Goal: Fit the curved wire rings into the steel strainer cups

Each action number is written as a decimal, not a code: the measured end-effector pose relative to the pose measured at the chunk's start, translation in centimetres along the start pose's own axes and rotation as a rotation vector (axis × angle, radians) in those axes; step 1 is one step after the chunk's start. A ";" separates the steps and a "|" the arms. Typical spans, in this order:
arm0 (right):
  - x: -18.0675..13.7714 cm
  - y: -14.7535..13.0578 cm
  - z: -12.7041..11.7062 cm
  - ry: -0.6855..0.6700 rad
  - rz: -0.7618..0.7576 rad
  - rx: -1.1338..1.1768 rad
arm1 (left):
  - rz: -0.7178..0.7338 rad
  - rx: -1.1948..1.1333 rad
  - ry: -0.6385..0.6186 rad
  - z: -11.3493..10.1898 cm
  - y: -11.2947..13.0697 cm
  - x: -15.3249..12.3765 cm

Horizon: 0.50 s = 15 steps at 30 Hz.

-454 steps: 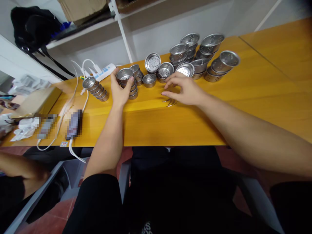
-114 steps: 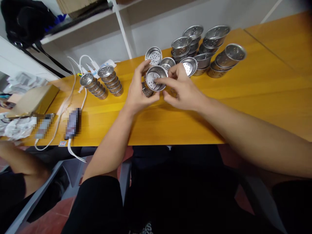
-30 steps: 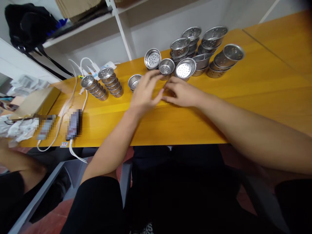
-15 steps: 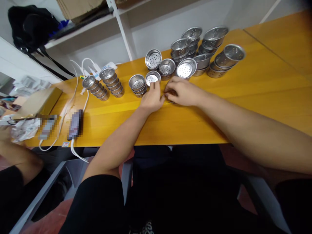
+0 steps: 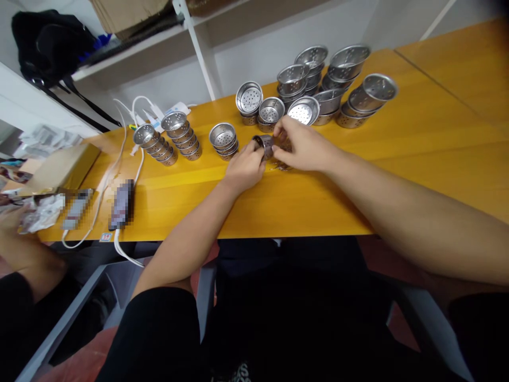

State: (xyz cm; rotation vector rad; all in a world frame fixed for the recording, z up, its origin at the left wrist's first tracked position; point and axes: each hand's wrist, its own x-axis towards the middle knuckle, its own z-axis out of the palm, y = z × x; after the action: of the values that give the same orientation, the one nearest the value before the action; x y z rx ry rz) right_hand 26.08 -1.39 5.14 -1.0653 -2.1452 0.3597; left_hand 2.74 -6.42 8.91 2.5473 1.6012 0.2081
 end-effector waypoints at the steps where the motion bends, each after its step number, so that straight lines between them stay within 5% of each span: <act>1: 0.0 -0.1 0.0 0.003 -0.010 0.032 | 0.015 -0.003 0.004 0.0 0.0 0.0; 9: 0.0 0.3 0.2 -0.015 -0.070 0.201 | 0.020 -0.128 -0.054 0.3 -0.5 0.2; 15: 0.2 1.7 1.1 -0.040 -0.169 0.328 | 0.004 -0.195 0.023 0.9 -1.4 0.7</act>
State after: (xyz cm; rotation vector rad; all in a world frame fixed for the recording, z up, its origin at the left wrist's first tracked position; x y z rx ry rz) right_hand 26.25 -0.12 3.60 -0.6927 -2.1011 0.6312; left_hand 1.97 -5.27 7.83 2.4098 1.5026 0.3758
